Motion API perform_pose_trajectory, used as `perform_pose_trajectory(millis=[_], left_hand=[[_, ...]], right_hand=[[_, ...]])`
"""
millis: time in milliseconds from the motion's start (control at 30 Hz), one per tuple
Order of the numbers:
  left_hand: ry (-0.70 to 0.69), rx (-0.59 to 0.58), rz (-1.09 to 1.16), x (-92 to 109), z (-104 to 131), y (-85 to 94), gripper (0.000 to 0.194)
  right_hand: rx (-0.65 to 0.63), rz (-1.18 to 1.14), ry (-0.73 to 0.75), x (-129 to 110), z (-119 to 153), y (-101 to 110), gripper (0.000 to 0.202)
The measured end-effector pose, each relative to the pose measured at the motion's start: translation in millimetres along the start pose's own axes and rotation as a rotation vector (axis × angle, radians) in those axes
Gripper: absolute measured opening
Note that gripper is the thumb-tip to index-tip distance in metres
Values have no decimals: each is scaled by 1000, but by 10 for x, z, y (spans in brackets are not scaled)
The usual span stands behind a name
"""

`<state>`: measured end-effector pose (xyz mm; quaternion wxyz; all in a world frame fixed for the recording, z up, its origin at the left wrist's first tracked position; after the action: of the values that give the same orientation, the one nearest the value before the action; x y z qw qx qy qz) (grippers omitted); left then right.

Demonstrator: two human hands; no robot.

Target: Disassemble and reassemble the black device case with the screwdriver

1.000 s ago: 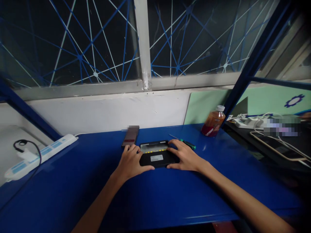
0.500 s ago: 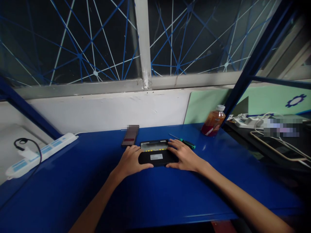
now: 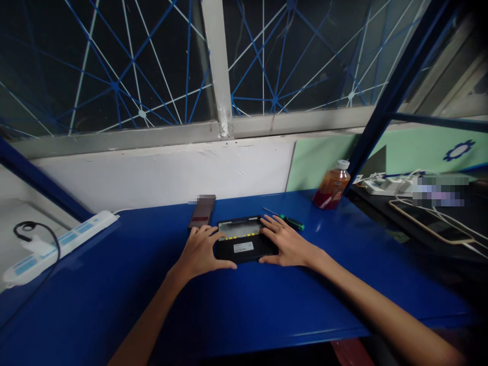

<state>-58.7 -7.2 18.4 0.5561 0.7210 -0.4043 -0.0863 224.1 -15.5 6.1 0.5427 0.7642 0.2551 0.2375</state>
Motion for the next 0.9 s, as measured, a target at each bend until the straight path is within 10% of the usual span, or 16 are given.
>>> perform_pose_trajectory(millis=[900], left_hand=[[-14,-23,1,-47,4,-49,60]], right_hand=[[6,-53,-38,7,4,-22,75]])
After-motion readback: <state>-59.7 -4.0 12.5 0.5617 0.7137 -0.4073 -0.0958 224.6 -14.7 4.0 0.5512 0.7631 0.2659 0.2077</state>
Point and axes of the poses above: each hand's wrist, its own z-axis away from the middle knuckle, its own y-axis out of the back of the hand, x = y × z, the point moved 1 cm from there along -z, towards the middle knuckle, and after that the axes turned 15 degrees about z, right-handed, at the moved point
